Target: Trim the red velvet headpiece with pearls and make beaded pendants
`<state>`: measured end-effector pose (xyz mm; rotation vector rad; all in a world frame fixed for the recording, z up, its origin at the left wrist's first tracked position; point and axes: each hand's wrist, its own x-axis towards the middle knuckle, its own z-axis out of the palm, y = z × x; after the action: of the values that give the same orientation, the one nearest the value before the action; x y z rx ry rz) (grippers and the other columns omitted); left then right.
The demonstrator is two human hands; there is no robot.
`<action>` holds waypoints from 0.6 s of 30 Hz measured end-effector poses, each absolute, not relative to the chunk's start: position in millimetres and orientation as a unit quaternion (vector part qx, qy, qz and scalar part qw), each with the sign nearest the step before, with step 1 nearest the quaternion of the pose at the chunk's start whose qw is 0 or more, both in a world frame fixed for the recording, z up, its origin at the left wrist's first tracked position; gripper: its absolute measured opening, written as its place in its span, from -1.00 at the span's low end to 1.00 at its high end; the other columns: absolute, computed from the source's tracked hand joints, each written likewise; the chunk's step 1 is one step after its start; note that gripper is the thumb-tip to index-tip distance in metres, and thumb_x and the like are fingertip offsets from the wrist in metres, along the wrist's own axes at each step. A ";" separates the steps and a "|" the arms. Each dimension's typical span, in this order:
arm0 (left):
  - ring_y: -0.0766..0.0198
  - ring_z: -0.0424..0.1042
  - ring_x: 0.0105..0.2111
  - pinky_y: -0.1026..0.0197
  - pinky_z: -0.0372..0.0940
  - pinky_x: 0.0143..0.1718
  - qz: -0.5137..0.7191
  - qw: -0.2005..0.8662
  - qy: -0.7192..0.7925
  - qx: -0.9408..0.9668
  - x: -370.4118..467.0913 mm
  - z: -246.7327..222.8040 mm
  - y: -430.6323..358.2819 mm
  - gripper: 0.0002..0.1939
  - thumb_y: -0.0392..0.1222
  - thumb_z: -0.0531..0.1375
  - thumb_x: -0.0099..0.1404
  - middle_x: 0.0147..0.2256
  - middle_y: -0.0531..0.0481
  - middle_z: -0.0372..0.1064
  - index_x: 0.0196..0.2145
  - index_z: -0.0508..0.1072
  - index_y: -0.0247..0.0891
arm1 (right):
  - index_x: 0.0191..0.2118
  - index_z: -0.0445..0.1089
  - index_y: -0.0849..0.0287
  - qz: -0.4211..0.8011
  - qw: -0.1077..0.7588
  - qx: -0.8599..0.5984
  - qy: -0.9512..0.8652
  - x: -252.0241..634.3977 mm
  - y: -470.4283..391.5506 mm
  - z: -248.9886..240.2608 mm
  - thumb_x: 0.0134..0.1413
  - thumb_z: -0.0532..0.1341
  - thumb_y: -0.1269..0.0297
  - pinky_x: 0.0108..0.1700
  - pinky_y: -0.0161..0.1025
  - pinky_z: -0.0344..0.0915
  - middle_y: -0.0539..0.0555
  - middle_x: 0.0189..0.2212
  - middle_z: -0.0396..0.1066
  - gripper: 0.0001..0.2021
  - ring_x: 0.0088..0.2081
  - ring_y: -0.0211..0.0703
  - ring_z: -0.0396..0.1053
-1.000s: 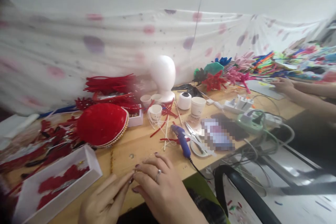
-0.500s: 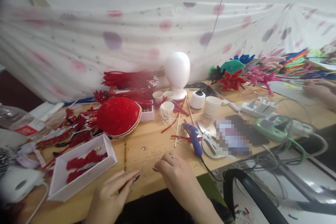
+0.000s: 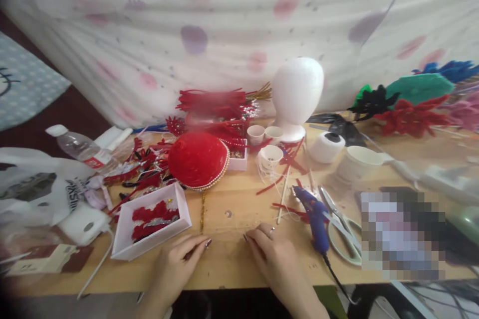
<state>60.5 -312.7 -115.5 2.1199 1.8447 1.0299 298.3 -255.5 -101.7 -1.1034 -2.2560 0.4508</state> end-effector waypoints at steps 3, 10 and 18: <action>0.28 0.59 -0.39 0.32 0.45 -0.34 0.343 0.066 0.625 0.698 61.6 -113.1 -312.7 -0.78 -0.28 0.12 0.40 -0.36 0.03 0.61 -0.26 0.58 -0.17 | -0.24 0.47 0.17 0.165 0.295 -0.415 -0.845 301.0 -250.3 -105.1 0.45 -0.07 0.26 -0.39 -0.24 0.44 0.11 -0.37 0.49 -0.62 -0.41 -0.11 0.53; 0.38 0.29 -0.67 0.28 0.12 -0.61 0.351 -0.030 0.631 0.691 64.9 -107.4 -313.0 -0.57 -0.22 0.16 0.39 -0.69 0.12 0.27 -0.65 0.30 -0.20 | -0.31 0.48 0.08 0.120 0.292 -0.419 -0.851 310.6 -235.5 -118.0 0.41 0.01 0.13 -0.46 -0.32 0.48 0.06 -0.42 0.55 -0.64 -0.45 -0.12 0.58; 0.23 0.44 -0.39 0.18 0.34 -0.30 0.406 -0.145 0.635 0.641 12.3 -73.7 -331.4 -0.90 -0.41 0.26 0.27 -0.43 -0.03 0.48 -0.29 0.47 -0.27 | -0.22 0.49 0.04 0.132 0.238 -0.424 -0.864 316.0 -224.8 -135.7 0.36 0.07 0.10 -0.40 -0.36 0.55 0.00 -0.34 0.62 -0.73 -0.40 -0.12 0.62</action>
<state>12.3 -331.4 -73.7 2.2244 2.2040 1.4070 316.0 -224.8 -135.7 -1.1610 -2.3673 0.3603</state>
